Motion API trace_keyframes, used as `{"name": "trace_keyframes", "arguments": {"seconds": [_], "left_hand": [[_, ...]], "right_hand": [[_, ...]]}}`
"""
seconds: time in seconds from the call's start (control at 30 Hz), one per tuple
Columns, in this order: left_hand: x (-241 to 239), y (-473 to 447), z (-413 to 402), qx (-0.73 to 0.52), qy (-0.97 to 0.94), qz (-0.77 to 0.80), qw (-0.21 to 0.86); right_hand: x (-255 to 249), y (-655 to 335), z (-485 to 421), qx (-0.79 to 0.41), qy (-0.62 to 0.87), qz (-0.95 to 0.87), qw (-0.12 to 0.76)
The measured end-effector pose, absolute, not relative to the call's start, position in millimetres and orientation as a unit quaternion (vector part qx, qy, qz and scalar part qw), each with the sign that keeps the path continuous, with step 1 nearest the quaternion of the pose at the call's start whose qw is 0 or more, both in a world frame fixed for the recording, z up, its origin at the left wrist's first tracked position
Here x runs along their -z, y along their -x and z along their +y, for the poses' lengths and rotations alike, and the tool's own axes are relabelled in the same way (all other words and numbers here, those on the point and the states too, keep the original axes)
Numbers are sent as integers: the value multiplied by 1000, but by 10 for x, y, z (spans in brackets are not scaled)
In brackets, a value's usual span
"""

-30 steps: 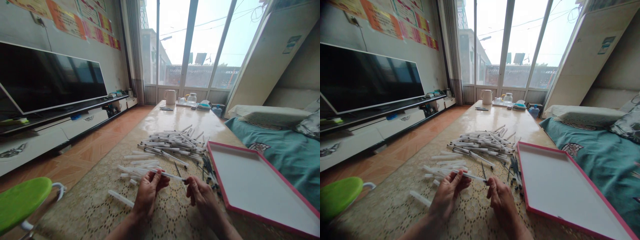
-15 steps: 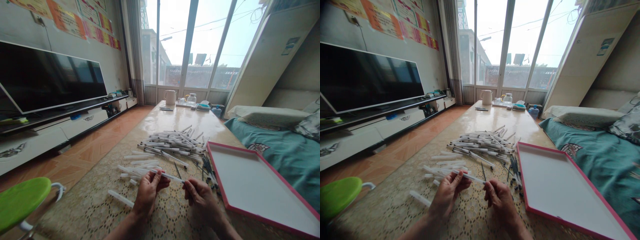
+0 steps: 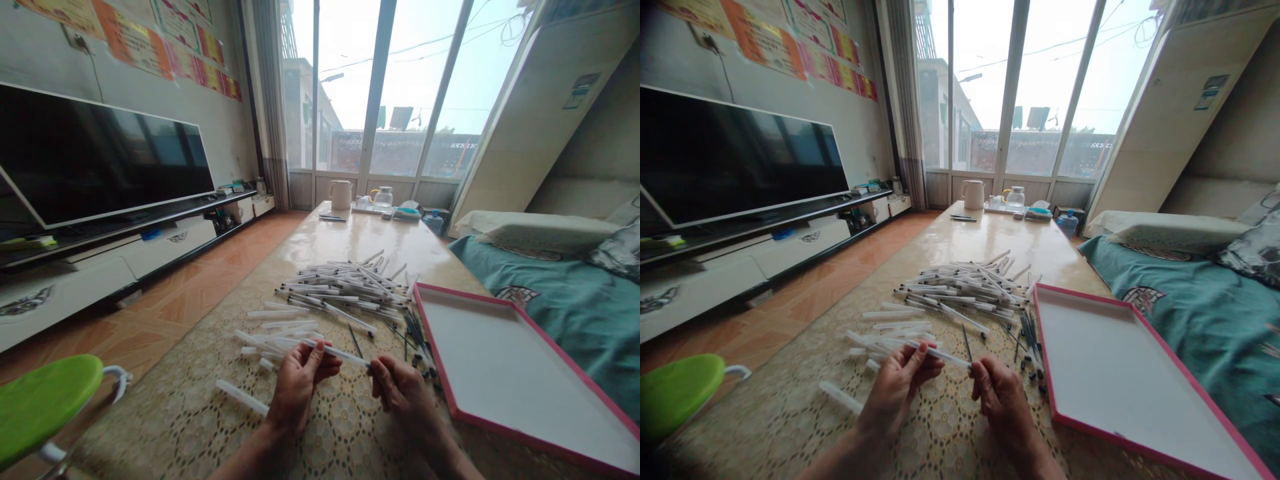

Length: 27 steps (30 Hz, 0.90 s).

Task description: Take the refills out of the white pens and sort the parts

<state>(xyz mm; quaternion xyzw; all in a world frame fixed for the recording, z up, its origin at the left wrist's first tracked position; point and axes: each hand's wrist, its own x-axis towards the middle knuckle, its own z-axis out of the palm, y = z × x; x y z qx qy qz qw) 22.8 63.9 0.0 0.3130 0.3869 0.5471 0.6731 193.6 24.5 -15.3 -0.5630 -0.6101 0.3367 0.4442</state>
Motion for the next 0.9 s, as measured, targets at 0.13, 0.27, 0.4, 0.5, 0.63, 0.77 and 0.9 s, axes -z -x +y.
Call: {"name": "trace_keyframes", "arguments": {"seconds": [0.13,0.27,0.4,0.5,0.63,0.77,0.9], "left_hand": [[11,-217,640,-550,-310,387,671],[8,-214,637,-547,-312,388,673],[-11,-219,642,-548,-311,391,671],[-12,-219,647,-550,-309,389,671],[4,-215,646,-548,-315,386,672],[22,-213,647,-549,-314,386,671],[26,-214,648,-547,-318,382,673]], "right_hand": [[122,-1917,242,-361,539,-597,472],[168,-1931,254,-371,557,-594,447],[169,-1952,243,-348,564,-609,435],[122,-1950,230,-347,556,-608,448],[124,-1950,241,-357,566,-601,438],[130,-1941,250,-355,564,-600,443],[95,-1928,238,-368,555,-598,446]]}}
